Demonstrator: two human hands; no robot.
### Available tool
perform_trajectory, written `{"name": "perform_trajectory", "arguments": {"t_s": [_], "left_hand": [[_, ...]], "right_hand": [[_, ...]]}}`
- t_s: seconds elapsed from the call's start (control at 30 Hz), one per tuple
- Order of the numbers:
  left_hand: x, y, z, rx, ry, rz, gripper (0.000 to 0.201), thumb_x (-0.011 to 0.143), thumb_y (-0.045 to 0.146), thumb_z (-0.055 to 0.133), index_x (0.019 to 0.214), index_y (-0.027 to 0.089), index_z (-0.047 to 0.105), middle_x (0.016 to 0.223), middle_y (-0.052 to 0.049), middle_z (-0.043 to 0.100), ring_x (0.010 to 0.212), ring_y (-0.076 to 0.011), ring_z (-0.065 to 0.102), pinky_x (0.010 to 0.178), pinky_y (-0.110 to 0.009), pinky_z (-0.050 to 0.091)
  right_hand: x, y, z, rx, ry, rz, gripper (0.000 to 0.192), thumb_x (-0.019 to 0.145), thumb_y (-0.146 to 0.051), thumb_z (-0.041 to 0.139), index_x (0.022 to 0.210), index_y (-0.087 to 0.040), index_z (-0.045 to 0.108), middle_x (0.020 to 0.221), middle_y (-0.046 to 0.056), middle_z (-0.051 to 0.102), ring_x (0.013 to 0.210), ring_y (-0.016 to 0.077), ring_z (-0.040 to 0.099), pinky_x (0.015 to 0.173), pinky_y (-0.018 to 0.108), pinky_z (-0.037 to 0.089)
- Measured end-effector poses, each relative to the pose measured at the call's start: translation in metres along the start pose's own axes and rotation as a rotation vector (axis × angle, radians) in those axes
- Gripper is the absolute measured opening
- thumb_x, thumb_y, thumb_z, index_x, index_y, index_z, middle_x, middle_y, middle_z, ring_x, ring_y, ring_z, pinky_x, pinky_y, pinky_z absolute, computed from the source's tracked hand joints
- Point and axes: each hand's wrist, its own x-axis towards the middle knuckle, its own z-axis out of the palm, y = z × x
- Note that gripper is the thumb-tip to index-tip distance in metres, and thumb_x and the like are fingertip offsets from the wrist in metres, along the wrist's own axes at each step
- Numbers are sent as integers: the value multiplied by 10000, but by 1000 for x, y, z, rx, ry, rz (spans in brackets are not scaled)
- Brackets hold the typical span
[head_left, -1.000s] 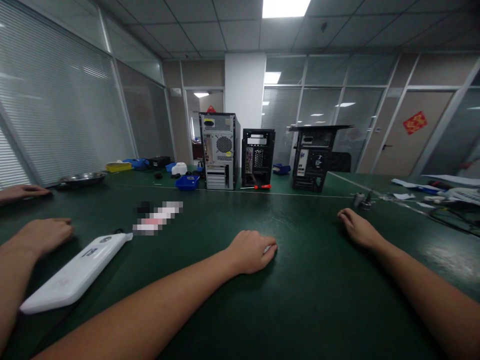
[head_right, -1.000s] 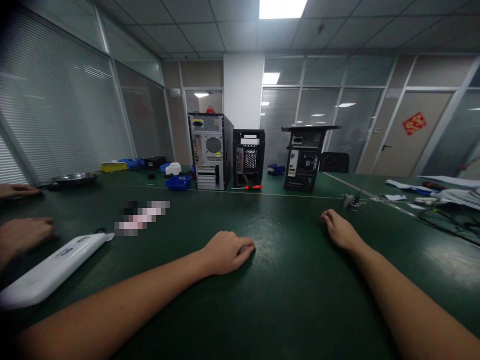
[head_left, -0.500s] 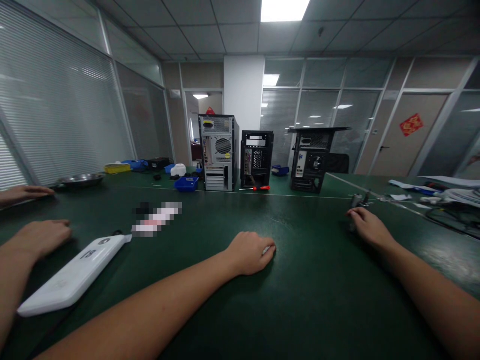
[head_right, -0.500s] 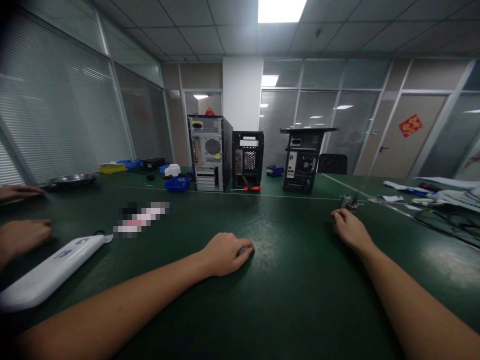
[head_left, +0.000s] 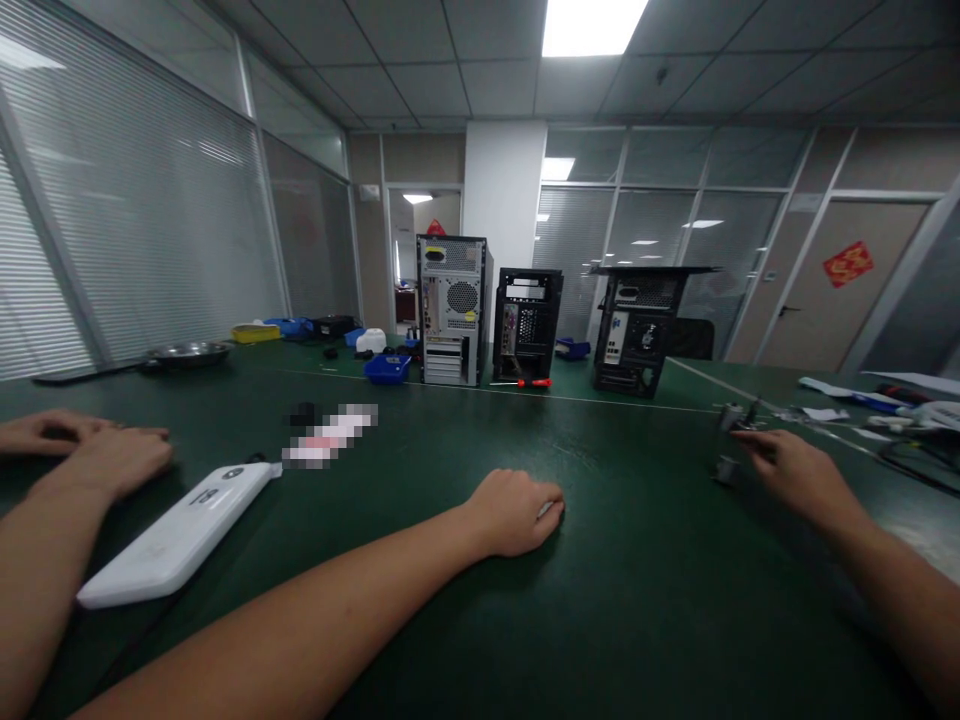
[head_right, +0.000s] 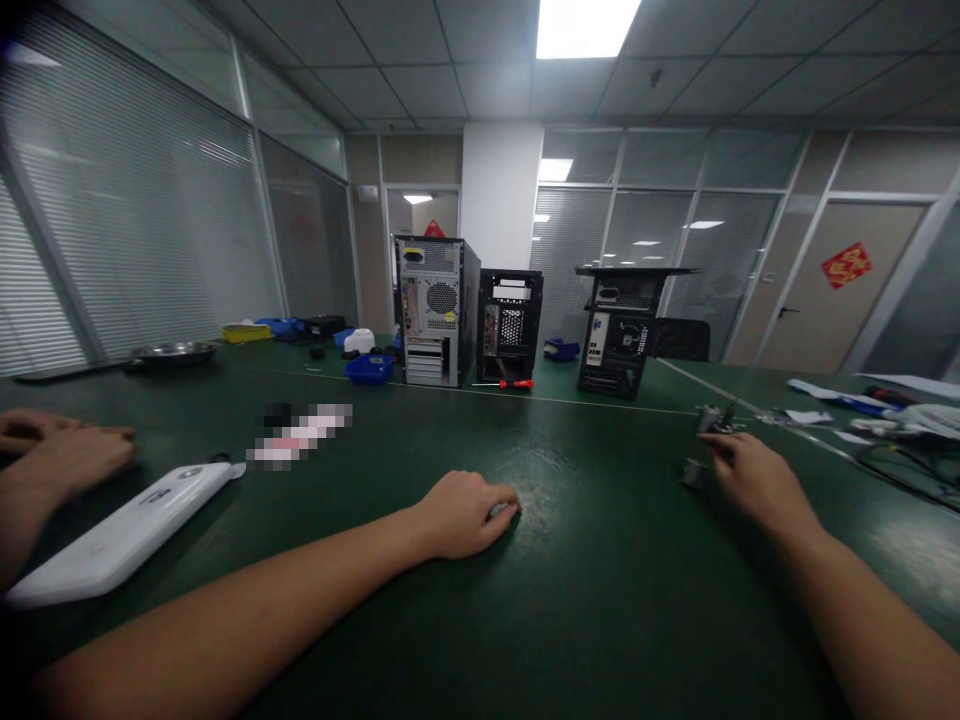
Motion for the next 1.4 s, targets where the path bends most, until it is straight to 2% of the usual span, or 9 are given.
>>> {"name": "perform_trajectory", "arguments": {"t_s": [0.3,0.4,0.53,0.63,0.8,0.93,1.17,1.3,1.4], "left_hand": [[0,0,-1,12,-19,-5,396,974,437,344,1096,265,679,779,-62,707,710,-238,667,669,-350,522],[0,1,-2,1,-20,-5,381,972,432,354,1105,267,671,785,-58,707,709,-236,666,660,-345,520],[-1,0,-4,-24,-25,2,376,972,434,362,1106,260,667,785,-55,704,693,-219,660,659,-329,517],[-2,0,-5,-37,-27,17,371,973,429,363,1108,259,664,779,-51,702,679,-213,656,646,-322,515],[-2,1,-6,-11,-24,9,360,973,421,370,1093,255,667,776,-58,698,687,-218,661,652,-324,520],[-2,1,-6,-2,-24,0,362,971,428,370,1102,262,664,773,-55,700,686,-223,660,656,-335,523],[-2,0,-3,-5,-11,7,361,968,421,369,1098,265,668,787,-64,705,702,-234,666,655,-342,524],[-2,1,-4,0,-25,-3,368,969,425,366,1106,262,666,783,-68,702,707,-239,668,659,-349,527],[-3,1,-6,-7,-26,1,384,971,436,355,1113,260,665,784,-67,703,696,-234,663,655,-346,527]], "right_hand": [[4,-1,10,69,-90,-86,486,883,-377,398,1266,-187,631,1098,152,574,930,271,615,822,388,494],[3,-3,10,104,-37,-124,449,844,-404,421,1209,-235,620,1122,119,595,899,275,624,759,408,498],[3,-3,10,123,84,-184,349,804,-465,414,1027,-280,609,1062,43,633,874,299,635,732,459,488],[2,-1,12,108,113,-196,370,797,-471,397,1036,-287,611,1059,39,637,853,313,643,696,468,490],[-1,5,21,110,79,-171,441,773,-472,357,1051,-265,631,1039,59,656,867,349,656,689,501,480],[0,9,23,116,9,-106,445,764,-467,370,1067,-307,653,1045,33,691,944,374,660,745,533,470],[2,5,12,101,-138,63,465,792,-444,469,1147,-255,704,1088,122,723,954,347,677,801,460,517],[0,3,14,115,-78,51,473,798,-518,457,1108,-270,713,1073,118,727,943,356,679,781,473,512],[-1,3,17,107,-7,18,465,787,-566,416,1064,-325,701,1006,57,736,908,361,684,736,496,492]]}}
